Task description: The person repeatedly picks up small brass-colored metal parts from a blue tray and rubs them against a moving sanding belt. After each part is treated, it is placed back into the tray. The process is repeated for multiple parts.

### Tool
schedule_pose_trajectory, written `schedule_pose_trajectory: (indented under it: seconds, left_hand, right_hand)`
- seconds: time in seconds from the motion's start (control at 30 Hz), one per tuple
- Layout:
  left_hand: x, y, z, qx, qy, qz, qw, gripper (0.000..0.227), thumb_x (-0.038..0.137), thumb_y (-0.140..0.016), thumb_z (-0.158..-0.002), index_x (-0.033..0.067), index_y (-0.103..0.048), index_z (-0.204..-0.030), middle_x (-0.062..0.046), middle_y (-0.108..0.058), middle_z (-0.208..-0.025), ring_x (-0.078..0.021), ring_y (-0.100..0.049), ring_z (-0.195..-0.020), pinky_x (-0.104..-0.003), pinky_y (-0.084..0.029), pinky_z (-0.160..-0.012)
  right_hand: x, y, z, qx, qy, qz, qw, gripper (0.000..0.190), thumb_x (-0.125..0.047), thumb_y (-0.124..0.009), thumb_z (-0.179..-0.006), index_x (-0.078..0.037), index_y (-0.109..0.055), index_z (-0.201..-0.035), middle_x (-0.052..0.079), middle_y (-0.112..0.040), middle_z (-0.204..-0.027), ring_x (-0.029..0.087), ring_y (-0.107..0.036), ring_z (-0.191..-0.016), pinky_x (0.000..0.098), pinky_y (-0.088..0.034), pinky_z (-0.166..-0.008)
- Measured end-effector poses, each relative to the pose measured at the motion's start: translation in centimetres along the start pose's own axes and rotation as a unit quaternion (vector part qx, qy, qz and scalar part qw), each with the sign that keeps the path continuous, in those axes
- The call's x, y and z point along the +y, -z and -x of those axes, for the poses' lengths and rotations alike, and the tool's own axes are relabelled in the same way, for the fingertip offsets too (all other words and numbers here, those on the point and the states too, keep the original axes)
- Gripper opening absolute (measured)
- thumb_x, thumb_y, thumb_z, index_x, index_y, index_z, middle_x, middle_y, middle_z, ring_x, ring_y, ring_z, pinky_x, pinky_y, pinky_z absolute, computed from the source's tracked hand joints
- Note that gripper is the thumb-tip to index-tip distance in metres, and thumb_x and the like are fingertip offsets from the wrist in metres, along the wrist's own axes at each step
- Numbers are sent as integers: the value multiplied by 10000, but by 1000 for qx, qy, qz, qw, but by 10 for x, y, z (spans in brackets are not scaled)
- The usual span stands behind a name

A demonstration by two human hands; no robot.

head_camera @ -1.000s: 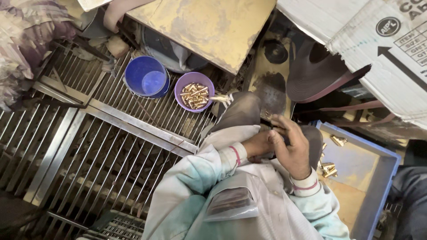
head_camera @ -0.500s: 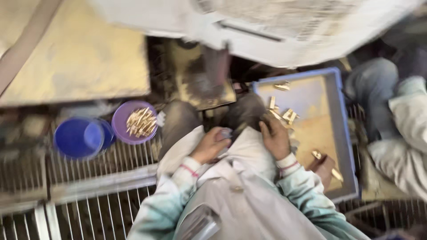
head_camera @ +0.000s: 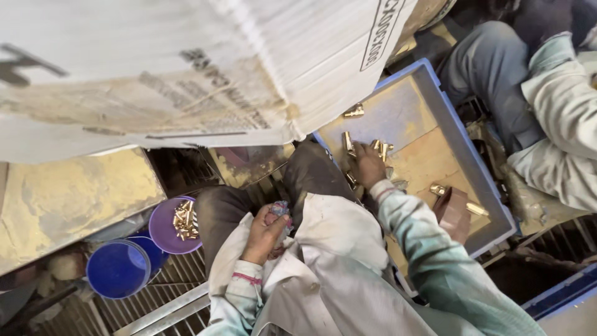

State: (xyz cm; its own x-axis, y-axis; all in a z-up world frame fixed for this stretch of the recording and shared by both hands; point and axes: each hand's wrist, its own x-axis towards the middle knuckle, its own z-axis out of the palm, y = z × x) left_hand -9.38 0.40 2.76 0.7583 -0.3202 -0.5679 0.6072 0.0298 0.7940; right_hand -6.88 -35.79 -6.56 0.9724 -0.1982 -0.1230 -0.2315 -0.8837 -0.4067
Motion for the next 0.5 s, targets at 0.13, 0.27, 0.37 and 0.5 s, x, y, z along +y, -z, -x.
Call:
schedule_pose_trajectory:
  seconds: [0.13,0.27,0.37,0.5]
  left_hand:
    - [-3,2,2,-1,16,14,1000,302,113,-723,-899,4,-637,-1168,-44,-713,-949,-121,-651,-837,-273,-533,-755]
    - [1,3,-1,8,11,-12,1000,306,107,-728,-903,-3,-638,-1173,-39,-703,-966,-105,-641,-854,-265,-534,-773]
    - [-1,2,-2,0,14,11,1000,311,102,-724,-911,-14,-629,-1183,-45,-697,-966,-113,-633,-849,-272,-530,-765]
    - [-1,3,-3,-4,13,5,1000,327,112,-725,-904,-16,-631,-1189,-54,-706,-974,-117,-644,-859,-272,-536,-773]
  right_hand:
    - [3,-24,-34,-35,107,128,985,703,-185,-732,-790,-25,-516,-1439,223,-478,-1485,402,-505,-1282,462,-476,-1027]
    - [7,-40,-63,-131,70,159,976,598,-89,-673,-831,-103,-559,-1419,138,-493,-1496,354,-503,-1338,436,-483,-1059]
    - [12,-39,-69,-159,39,105,981,534,-105,-683,-849,-103,-580,-1374,152,-522,-1450,373,-535,-1292,449,-494,-1034]
    - [10,-7,-69,-62,-92,-105,988,485,-237,-797,-841,-61,-638,-1264,234,-594,-1263,377,-653,-1075,449,-542,-972]
